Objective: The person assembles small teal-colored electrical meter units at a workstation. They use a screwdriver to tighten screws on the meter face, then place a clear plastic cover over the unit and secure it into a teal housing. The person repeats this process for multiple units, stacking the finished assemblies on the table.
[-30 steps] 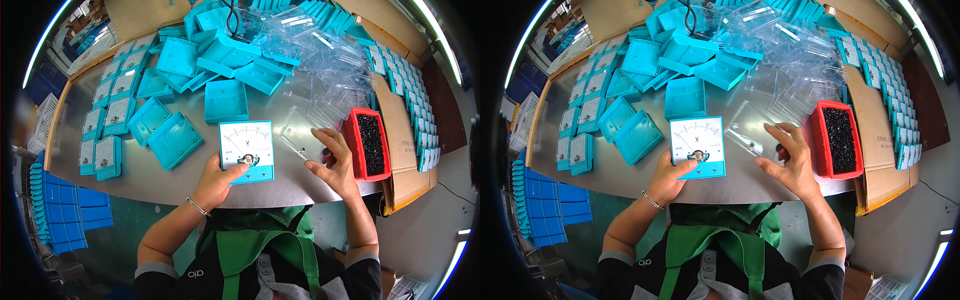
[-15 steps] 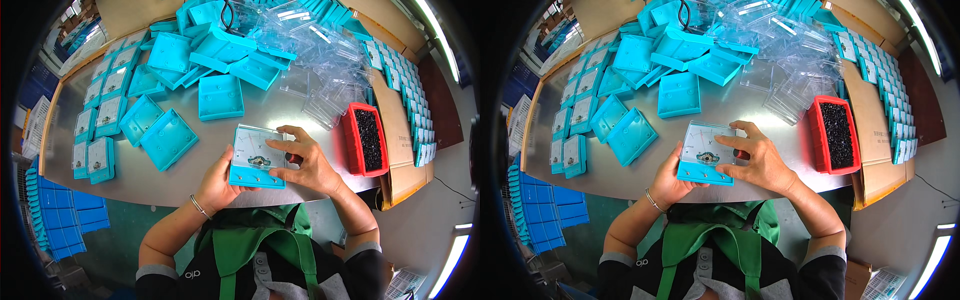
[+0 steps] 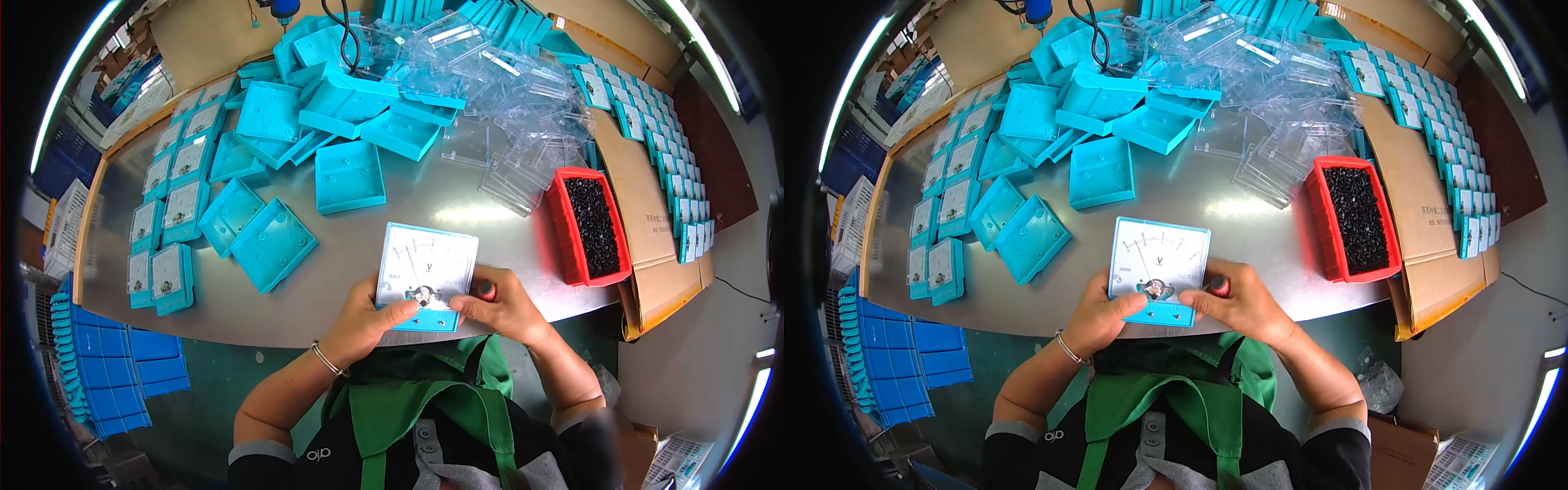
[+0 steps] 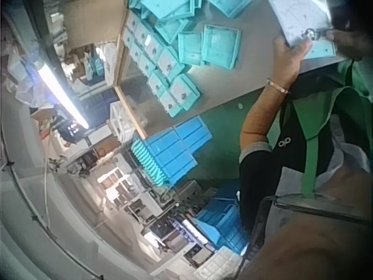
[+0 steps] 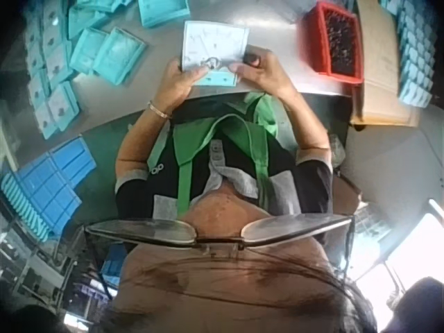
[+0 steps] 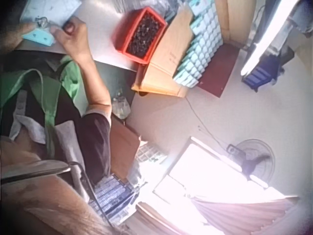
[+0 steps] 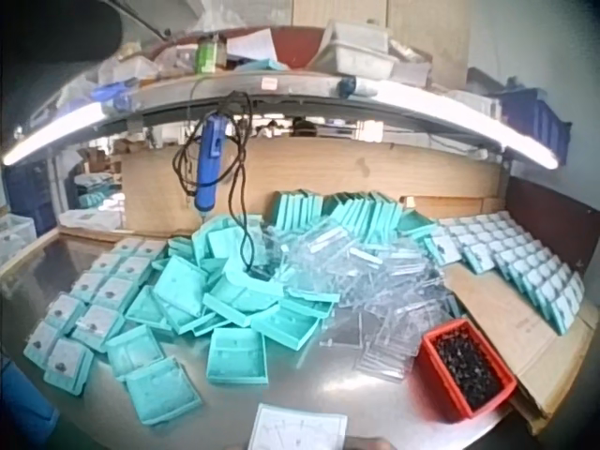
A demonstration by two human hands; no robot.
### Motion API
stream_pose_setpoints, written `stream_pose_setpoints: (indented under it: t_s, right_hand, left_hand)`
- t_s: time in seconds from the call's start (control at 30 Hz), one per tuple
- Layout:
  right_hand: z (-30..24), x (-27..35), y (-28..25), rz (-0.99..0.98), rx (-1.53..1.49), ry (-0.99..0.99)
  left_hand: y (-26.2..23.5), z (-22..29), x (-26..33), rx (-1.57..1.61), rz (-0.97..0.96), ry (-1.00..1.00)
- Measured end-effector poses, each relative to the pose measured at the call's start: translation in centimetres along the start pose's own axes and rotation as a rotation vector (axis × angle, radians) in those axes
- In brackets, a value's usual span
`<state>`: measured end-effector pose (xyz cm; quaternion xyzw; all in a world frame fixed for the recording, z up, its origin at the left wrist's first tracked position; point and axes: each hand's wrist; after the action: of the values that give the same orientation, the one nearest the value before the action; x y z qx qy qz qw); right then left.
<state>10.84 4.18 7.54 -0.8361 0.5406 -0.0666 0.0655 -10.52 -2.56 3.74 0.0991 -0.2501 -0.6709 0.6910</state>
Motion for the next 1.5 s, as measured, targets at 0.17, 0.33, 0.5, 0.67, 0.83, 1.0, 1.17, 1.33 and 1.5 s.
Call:
stream_pose_setpoints:
  t_s: [0.17,0.33,0.5,0.67,0.83,1.0,1.17,1.33,1.5]
  right_hand:
    - [1.9,0.3,-0.4,-0.209,-0.413,0.236]
    - [3.1,0.4,1.8,-0.068,-0.259,0.213]
    - [4.5,0.6,3.5,-0.038,-0.364,0.139]
    - [4.3,1.3,3.9,0.014,-0.453,0.159]
    - [4.6,2.4,4.4,0.084,-0.393,0.111]
    - [4.5,2.5,4.2,0.075,-0.412,0.098]
    - [4.6,2.3,4.1,0.043,-0.433,0.097]
    - [2.1,1.7,3.3,-0.022,-0.383,0.339]
    - [-0.1,1.0,2.2,-0.164,-0.199,0.157]
  left_hand:
    - [0.3,0.1,0.1,0.084,0.005,-0.036]
    - [1.2,1.4,0.5,0.211,-0.023,-0.112]
    - [1.1,1.9,0.8,0.245,-0.036,-0.189]
    - [0.9,1.1,0.9,0.255,-0.055,-0.192]
    - [1.1,1.0,1.1,0.253,-0.081,-0.194]
    - [1.3,1.0,1.3,0.242,-0.072,-0.198]
    - [1.4,1.0,1.4,0.244,-0.073,-0.206]
    - [0.1,0.6,2.3,0.235,0.014,-0.07]
    - [-2.5,0.3,2.9,-0.067,-0.005,-0.035]
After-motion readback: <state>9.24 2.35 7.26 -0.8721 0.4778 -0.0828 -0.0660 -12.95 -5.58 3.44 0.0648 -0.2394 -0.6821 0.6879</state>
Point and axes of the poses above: each hand's wrist, its own x-axis away from the middle knuckle, its own y-axis out of the palm, z = x × y, and after that the axes turned 9 degrees about z, right-handed
